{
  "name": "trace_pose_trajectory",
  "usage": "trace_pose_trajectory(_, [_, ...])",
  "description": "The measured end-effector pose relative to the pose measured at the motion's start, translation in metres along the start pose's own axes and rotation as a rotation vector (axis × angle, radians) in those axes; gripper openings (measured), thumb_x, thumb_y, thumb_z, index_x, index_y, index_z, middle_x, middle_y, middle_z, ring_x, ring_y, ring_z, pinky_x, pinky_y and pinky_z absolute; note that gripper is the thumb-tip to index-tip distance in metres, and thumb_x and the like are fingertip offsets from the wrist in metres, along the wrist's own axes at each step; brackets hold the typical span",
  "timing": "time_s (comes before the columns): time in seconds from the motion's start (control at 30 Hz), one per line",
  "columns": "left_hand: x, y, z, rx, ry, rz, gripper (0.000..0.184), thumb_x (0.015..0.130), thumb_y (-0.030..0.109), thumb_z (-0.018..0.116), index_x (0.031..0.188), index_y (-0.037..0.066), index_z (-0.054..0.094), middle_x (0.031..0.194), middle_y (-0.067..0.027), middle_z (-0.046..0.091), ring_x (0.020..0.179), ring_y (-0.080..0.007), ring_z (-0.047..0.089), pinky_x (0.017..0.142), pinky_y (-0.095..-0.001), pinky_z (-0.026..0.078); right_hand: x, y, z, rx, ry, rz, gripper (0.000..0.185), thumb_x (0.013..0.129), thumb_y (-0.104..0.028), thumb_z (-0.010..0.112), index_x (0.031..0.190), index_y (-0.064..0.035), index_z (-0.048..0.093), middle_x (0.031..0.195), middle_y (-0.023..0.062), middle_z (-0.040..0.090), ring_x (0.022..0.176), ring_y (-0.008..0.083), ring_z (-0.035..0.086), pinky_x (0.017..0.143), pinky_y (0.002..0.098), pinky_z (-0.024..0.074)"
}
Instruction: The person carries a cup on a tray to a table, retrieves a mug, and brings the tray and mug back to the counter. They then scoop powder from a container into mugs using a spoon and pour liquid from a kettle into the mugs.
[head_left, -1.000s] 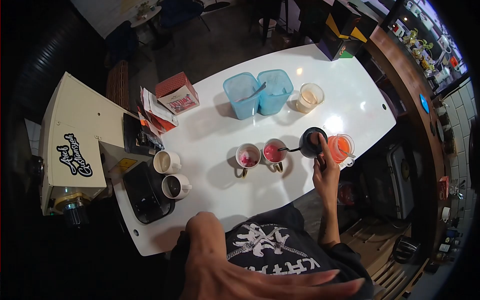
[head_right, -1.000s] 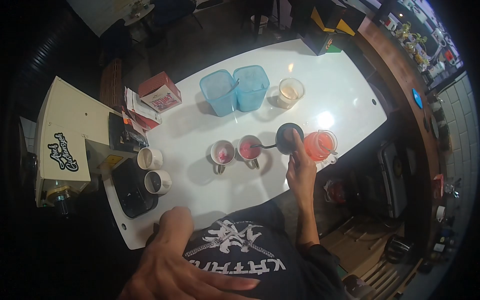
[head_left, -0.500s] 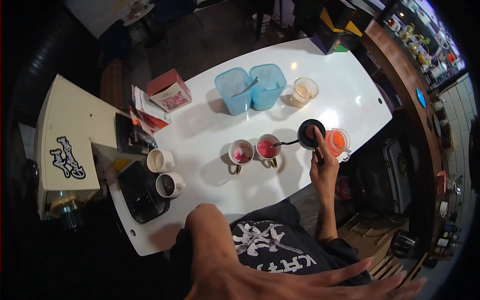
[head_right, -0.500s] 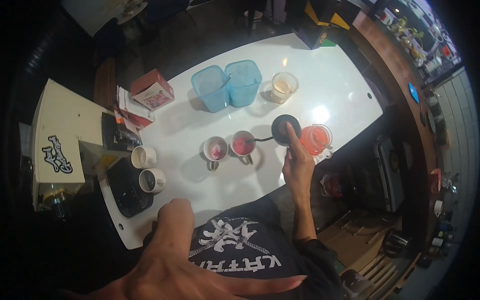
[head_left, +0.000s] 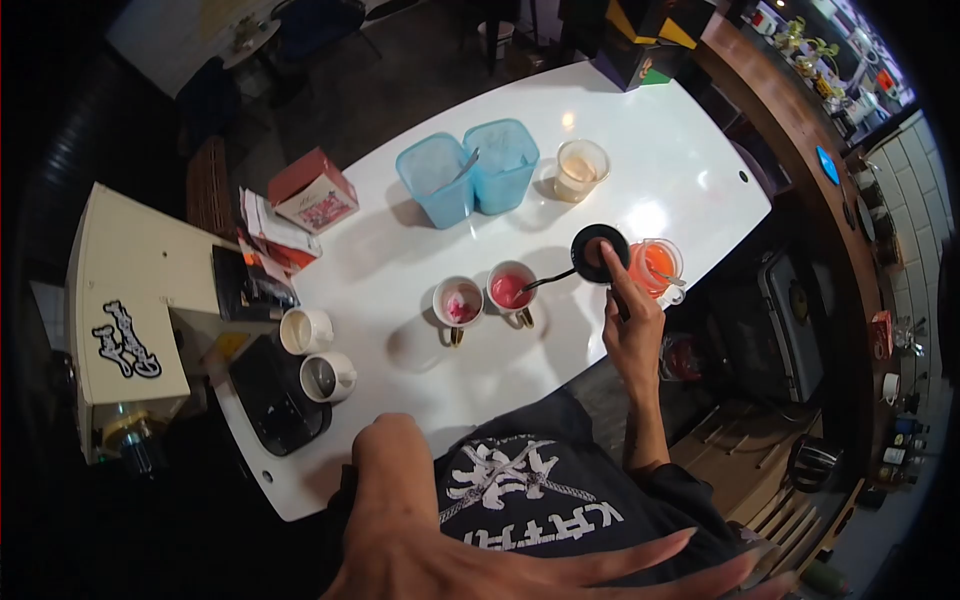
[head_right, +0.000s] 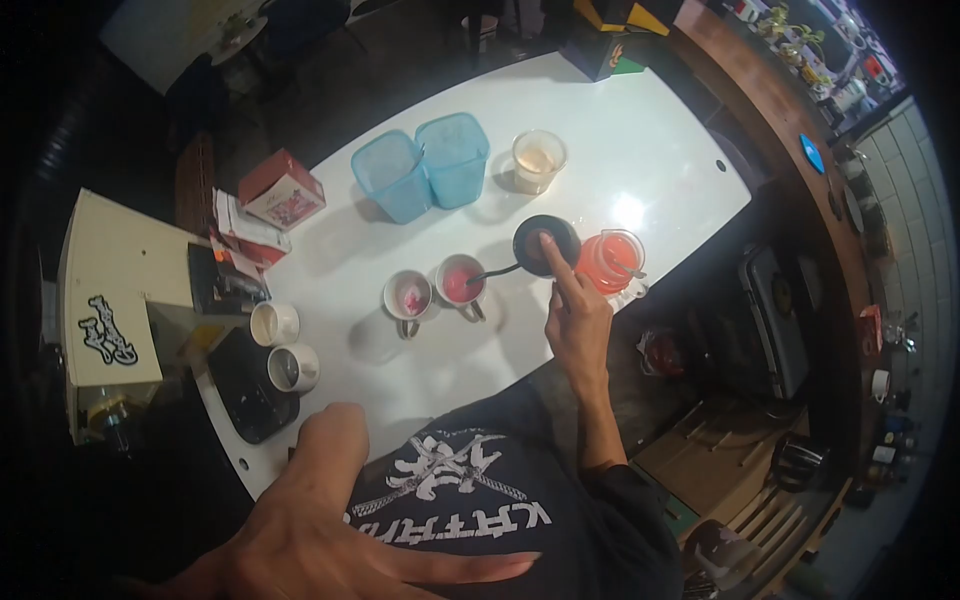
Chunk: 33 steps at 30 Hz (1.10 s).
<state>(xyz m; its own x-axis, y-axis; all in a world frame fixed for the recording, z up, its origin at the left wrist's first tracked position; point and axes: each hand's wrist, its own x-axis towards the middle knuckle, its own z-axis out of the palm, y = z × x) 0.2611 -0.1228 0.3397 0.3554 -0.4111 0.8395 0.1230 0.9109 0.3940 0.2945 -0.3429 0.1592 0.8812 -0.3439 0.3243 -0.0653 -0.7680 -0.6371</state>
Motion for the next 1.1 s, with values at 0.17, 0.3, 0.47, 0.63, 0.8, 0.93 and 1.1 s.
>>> trace_pose_trajectory(0.17, [0.004,-0.011,-0.008,0.078,0.008,0.021,0.108,0.084,0.078,0.038,0.135,-0.016,0.043,0.14,-0.0522,0.027,0.138,-0.0633,0.019,0.107,-0.0751,0.004,-0.002,0.002,0.0,0.008,0.065,-0.087,0.077,0.08,0.015,0.058,0.144,-0.0265,0.053,0.084,0.0161,0.062,0.075,0.0338,0.065,0.069,0.0426,0.0494])
trace_pose_trajectory(0.3, [0.008,-0.028,-0.021,0.136,-0.005,0.103,0.088,0.094,0.066,0.04,0.129,-0.014,0.054,0.14,-0.0489,0.033,0.138,-0.06,0.027,0.11,-0.0733,0.011,-0.004,0.001,-0.001,-0.003,0.066,-0.072,0.077,0.079,0.016,0.058,0.144,-0.025,0.054,0.087,0.017,0.065,0.077,0.0329,0.066,0.071,0.0422,0.0501])
trace_pose_trajectory(0.47, [0.011,-0.033,-0.02,-0.021,0.057,-0.044,0.065,0.102,0.045,0.038,0.134,-0.01,0.052,0.149,-0.0367,0.032,0.143,-0.0507,0.027,0.116,-0.0672,0.015,-0.005,0.003,-0.001,0.007,0.015,-0.015,0.079,0.077,0.018,0.059,0.144,-0.0251,0.054,0.085,0.0173,0.064,0.074,0.0318,0.065,0.069,0.0408,0.0497])
trace_pose_trajectory(0.63, [0.009,-0.044,-0.021,-0.045,0.108,0.05,0.061,0.103,0.041,0.037,0.131,-0.01,0.055,0.148,-0.0373,0.033,0.143,-0.0508,0.027,0.115,-0.0683,0.016,-0.006,0.004,0.003,0.047,0.051,-0.034,0.08,0.077,0.018,0.059,0.144,-0.025,0.054,0.086,0.0177,0.065,0.073,0.0313,0.065,0.07,0.0406,0.05])
trace_pose_trajectory(0.8, [0.006,-0.054,-0.029,-0.05,0.168,0.201,0.058,0.103,0.037,0.036,0.128,-0.01,0.058,0.146,-0.038,0.035,0.143,-0.0508,0.028,0.114,-0.0693,0.017,-0.005,0.0,0.004,0.055,0.054,-0.042,0.079,0.077,0.017,0.06,0.144,-0.0245,0.054,0.086,0.0175,0.064,0.074,0.0325,0.065,0.07,0.0407,0.0498])
trace_pose_trajectory(0.93, [0.001,-0.046,-0.043,-0.07,0.215,0.309,0.055,0.104,0.034,0.035,0.126,-0.01,0.061,0.145,-0.0385,0.036,0.142,-0.0508,0.028,0.113,-0.0702,0.018,-0.003,-0.001,0.002,0.041,0.049,-0.037,0.08,0.076,0.018,0.058,0.144,-0.0238,0.054,0.086,0.018,0.064,0.074,0.0333,0.064,0.071,0.0406,0.0499])
trace_pose_trajectory(1.1, [-0.005,0.0,-0.017,-0.316,0.464,-0.116,0.049,0.104,0.038,0.043,0.096,-0.002,0.07,0.151,-0.03,0.037,0.142,-0.0546,0.026,0.11,-0.0771,0.016,-0.003,-0.004,0.001,0.032,0.05,-0.023,0.079,0.076,0.018,0.058,0.144,-0.0235,0.054,0.085,0.0186,0.063,0.074,0.0334,0.064,0.07,0.0407,0.0493])
